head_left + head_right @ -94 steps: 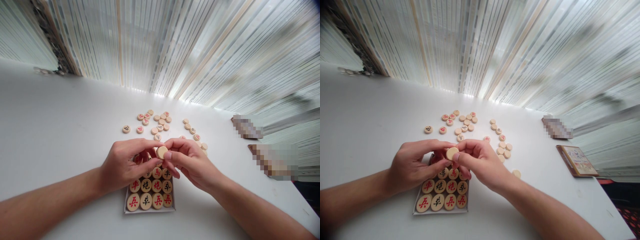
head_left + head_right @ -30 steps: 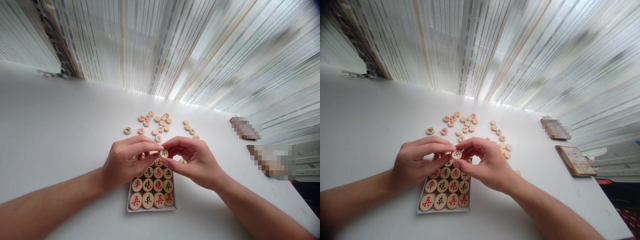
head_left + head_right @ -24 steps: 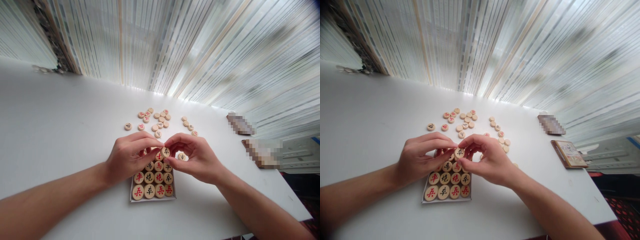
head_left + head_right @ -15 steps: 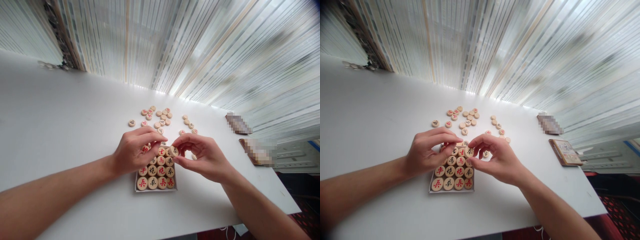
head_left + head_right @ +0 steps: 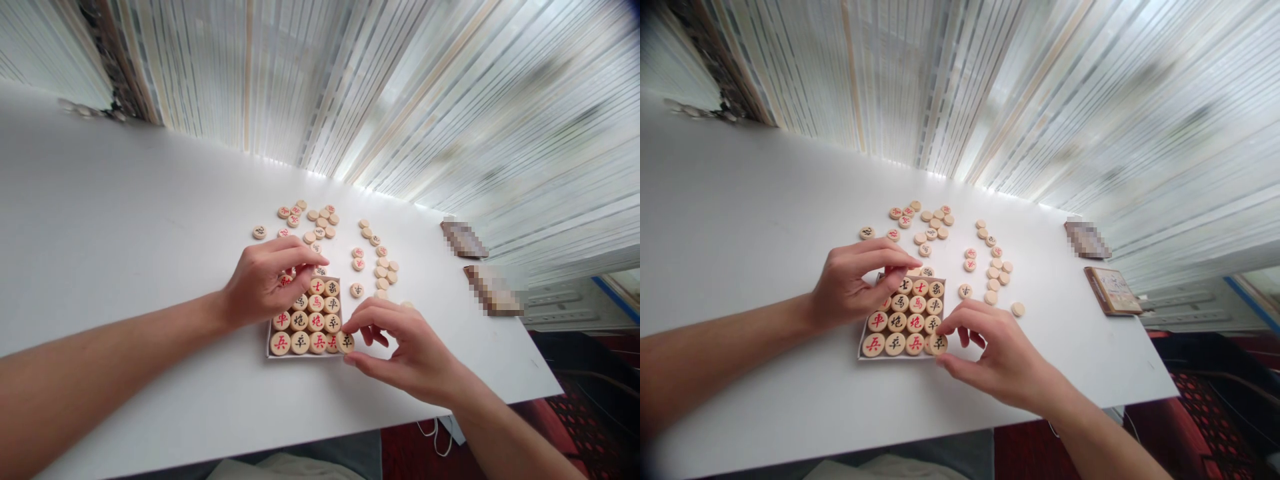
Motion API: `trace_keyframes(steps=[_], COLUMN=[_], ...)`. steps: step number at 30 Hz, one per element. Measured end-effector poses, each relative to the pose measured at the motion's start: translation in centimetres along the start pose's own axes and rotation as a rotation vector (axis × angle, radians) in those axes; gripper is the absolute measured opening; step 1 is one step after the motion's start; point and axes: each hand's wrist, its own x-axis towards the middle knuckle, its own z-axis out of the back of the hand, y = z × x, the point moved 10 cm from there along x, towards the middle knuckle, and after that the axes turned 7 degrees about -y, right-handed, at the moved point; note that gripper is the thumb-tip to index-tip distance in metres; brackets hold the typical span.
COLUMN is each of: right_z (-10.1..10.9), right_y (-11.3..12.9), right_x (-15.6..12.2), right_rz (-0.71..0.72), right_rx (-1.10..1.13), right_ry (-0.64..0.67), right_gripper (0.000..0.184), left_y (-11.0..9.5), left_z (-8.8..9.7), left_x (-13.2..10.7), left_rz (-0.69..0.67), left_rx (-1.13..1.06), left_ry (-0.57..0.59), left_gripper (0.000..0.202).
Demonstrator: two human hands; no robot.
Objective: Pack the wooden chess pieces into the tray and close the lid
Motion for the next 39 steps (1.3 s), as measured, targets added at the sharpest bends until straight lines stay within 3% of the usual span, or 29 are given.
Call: trace_keyframes(steps=[10,19,39], right_z=[-1.08,-0.87,-0.92], right_y=[-0.44,0.32,0.54], right_x=[-0.32,-0.49,-0.76], right_rz=[0.009,0.053,0.132], right_rx=[-0.066,-0.061,-0.094], right_ry=[0.030,0.000,-0.032], right_gripper=[0.014,0.008,0.011], left_y=[0.18,-0.10,0.07], left_z=[-0.13,-0.24,-0.30], left_x=[-0.15,0.01,-0.10], left_rz=[0.006,-0.008,0.011], left_rx=[-0.009,0.016,0.021], left_ry=[0.000,0.010,0.025], left_gripper=[0.024,0.025,0.023])
